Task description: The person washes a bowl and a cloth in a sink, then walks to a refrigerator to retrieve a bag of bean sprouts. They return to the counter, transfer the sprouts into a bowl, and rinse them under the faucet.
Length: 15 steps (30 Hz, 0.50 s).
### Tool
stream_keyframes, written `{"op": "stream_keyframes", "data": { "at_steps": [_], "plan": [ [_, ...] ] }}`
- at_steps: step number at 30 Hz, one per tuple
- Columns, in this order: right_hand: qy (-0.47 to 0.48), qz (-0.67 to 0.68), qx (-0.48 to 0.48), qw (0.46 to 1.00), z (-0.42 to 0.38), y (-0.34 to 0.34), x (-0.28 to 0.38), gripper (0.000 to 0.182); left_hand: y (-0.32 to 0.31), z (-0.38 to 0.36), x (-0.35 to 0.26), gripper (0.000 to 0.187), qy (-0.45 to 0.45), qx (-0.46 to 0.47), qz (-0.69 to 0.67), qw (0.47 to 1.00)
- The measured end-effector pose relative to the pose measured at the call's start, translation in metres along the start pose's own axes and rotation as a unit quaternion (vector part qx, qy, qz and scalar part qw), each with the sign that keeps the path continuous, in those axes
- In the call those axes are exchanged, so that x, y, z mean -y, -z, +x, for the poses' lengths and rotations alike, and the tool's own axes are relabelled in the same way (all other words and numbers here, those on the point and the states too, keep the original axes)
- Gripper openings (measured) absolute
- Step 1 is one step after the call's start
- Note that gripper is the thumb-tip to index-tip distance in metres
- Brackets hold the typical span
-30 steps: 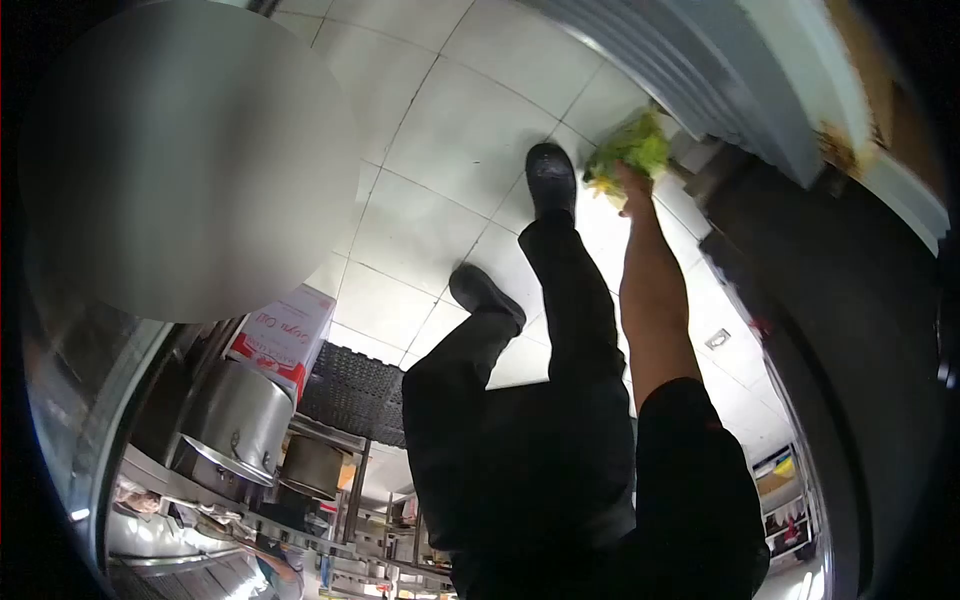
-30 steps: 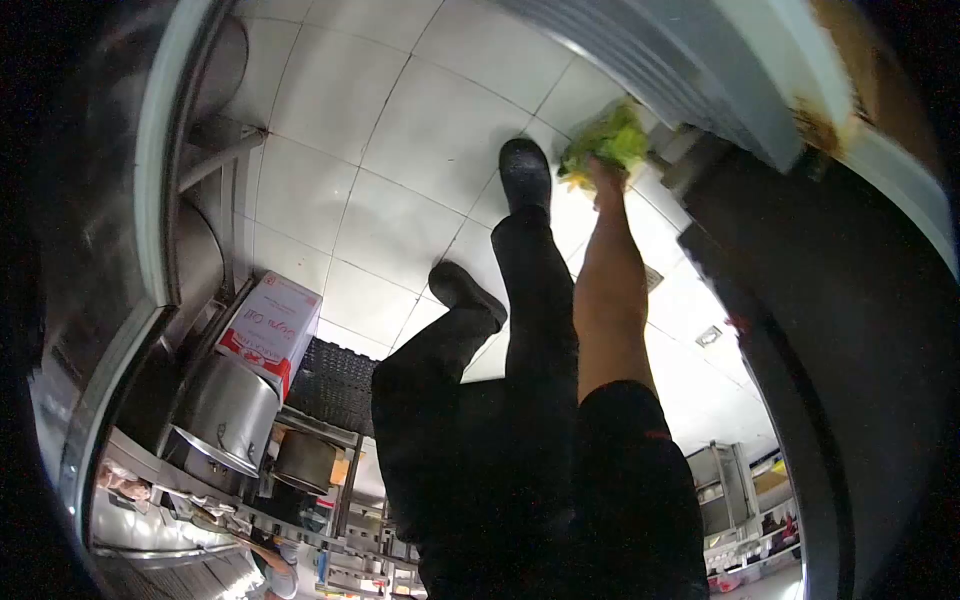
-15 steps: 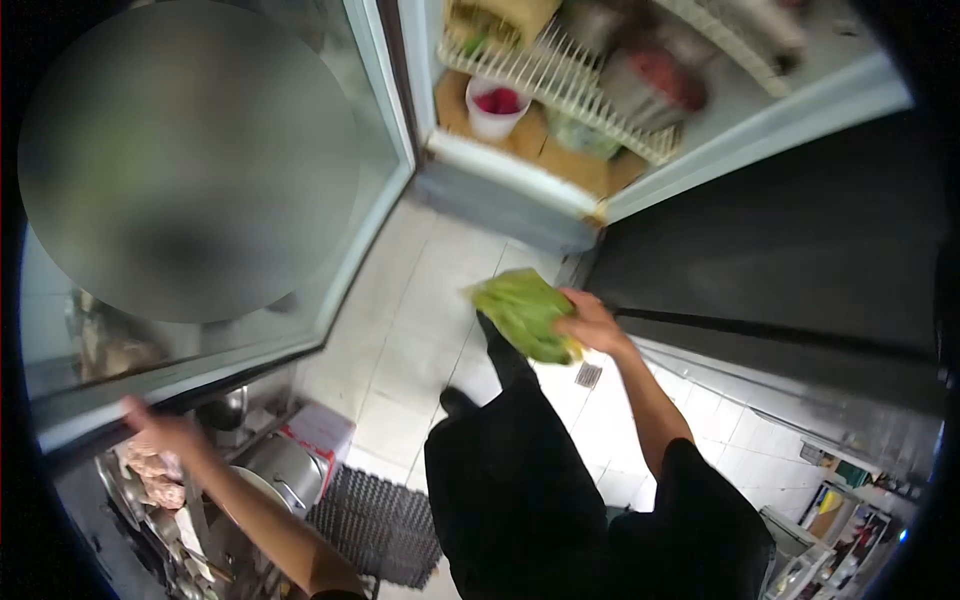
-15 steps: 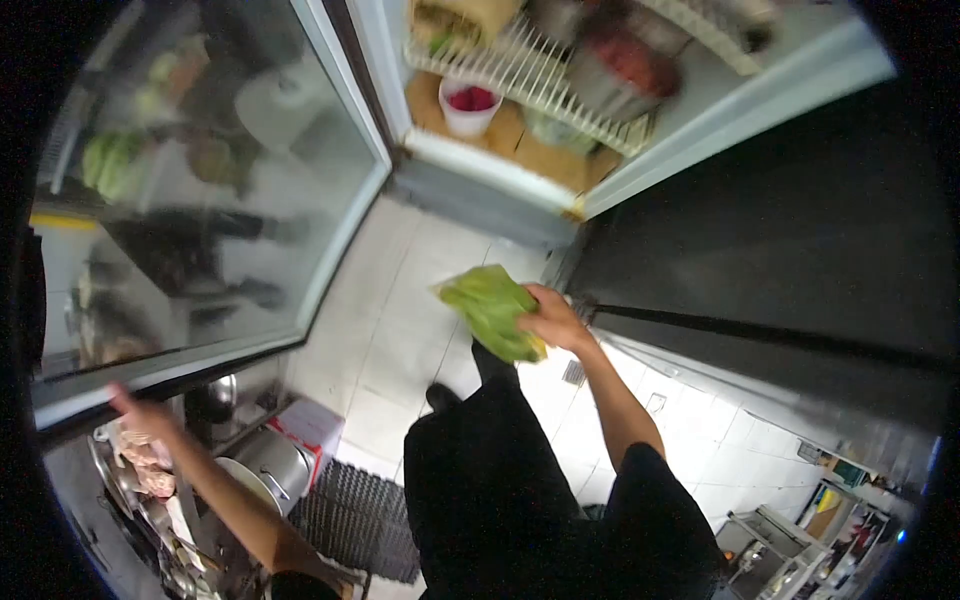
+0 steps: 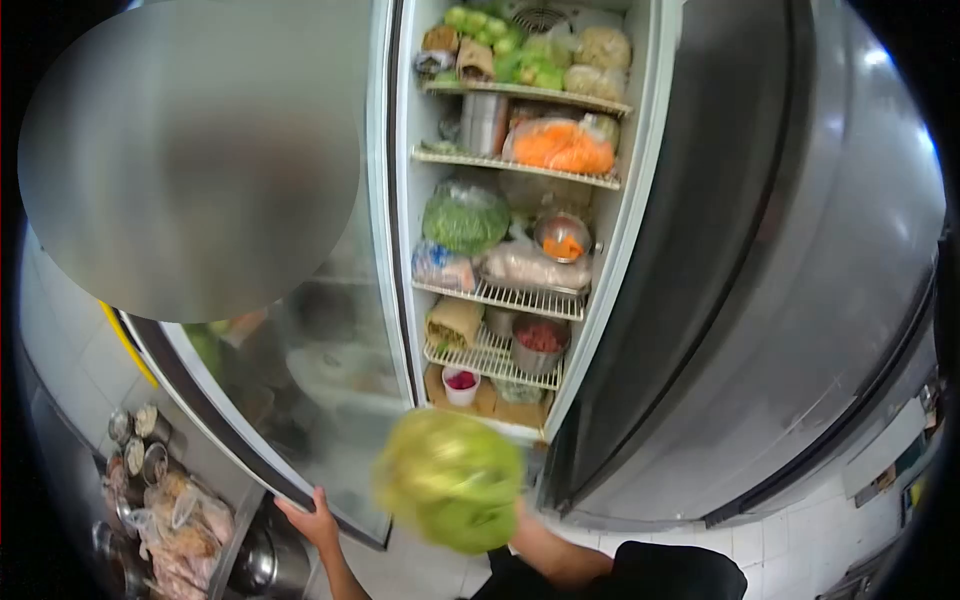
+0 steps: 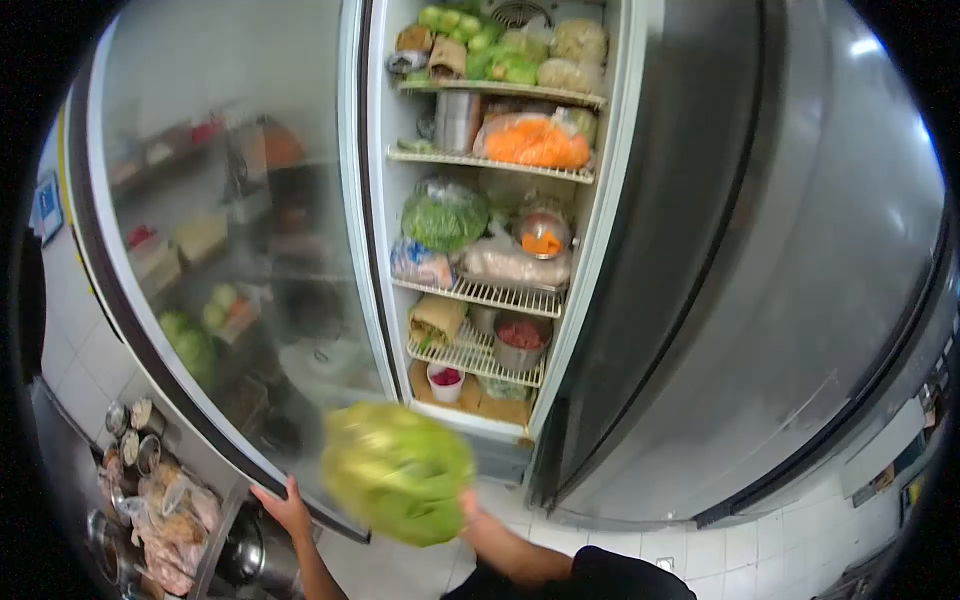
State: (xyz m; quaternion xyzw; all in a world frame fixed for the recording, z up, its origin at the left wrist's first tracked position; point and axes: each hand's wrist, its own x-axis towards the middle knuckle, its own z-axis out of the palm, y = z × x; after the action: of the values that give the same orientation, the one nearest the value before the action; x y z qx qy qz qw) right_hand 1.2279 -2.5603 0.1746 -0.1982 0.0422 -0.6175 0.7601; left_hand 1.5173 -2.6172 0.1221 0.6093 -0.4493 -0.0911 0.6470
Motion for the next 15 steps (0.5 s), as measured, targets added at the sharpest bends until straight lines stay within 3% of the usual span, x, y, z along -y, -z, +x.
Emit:
{"op": "stream_keyframes", "data": {
  "at_steps": [3, 6, 8, 9, 10, 12, 13, 15],
  "plan": [
    [-0.056, 0.036, 0.111, 0.992, 0.018, -0.017, -0.015, 0.052, -0.002, -0.003, -0.018, 0.072, 0.015, 0.001, -0.004, 1.0],
    [-0.078, -0.058, 0.092, 0.991, 0.049, -0.035, 0.056, 0.053, 0.001, -0.006, -0.012, 0.069, -0.005, -0.007, 0.016, 1.0],
    [0.028, -0.187, 0.006, 0.982, 0.077, -0.074, 0.113, 0.059, 0.0, -0.005, -0.005, 0.07, 0.019, 0.001, 0.013, 1.0],
    [0.047, -0.166, -0.07, 0.982, 0.09, -0.097, 0.144, 0.061, 0.0, -0.004, -0.001, 0.077, 0.015, -0.016, 0.031, 0.999],
    [0.206, -0.252, -0.094, 0.941, 0.108, -0.127, 0.166, 0.057, -0.002, -0.003, 0.011, 0.068, -0.028, -0.057, 0.062, 0.996],
    [0.283, -0.231, -0.05, 0.93, 0.141, -0.153, 0.229, 0.052, -0.006, 0.003, 0.014, 0.057, -0.107, -0.12, 0.14, 0.977],
    [0.39, -0.266, -0.018, 0.881, 0.157, -0.164, 0.26, 0.048, -0.004, 0.008, 0.0, 0.055, -0.144, -0.144, 0.186, 0.961],
    [0.561, -0.318, 0.042, 0.763, 0.171, -0.19, 0.307, 0.043, -0.004, 0.007, -0.043, 0.075, 0.006, -0.157, 0.212, 0.965]
  ]
}}
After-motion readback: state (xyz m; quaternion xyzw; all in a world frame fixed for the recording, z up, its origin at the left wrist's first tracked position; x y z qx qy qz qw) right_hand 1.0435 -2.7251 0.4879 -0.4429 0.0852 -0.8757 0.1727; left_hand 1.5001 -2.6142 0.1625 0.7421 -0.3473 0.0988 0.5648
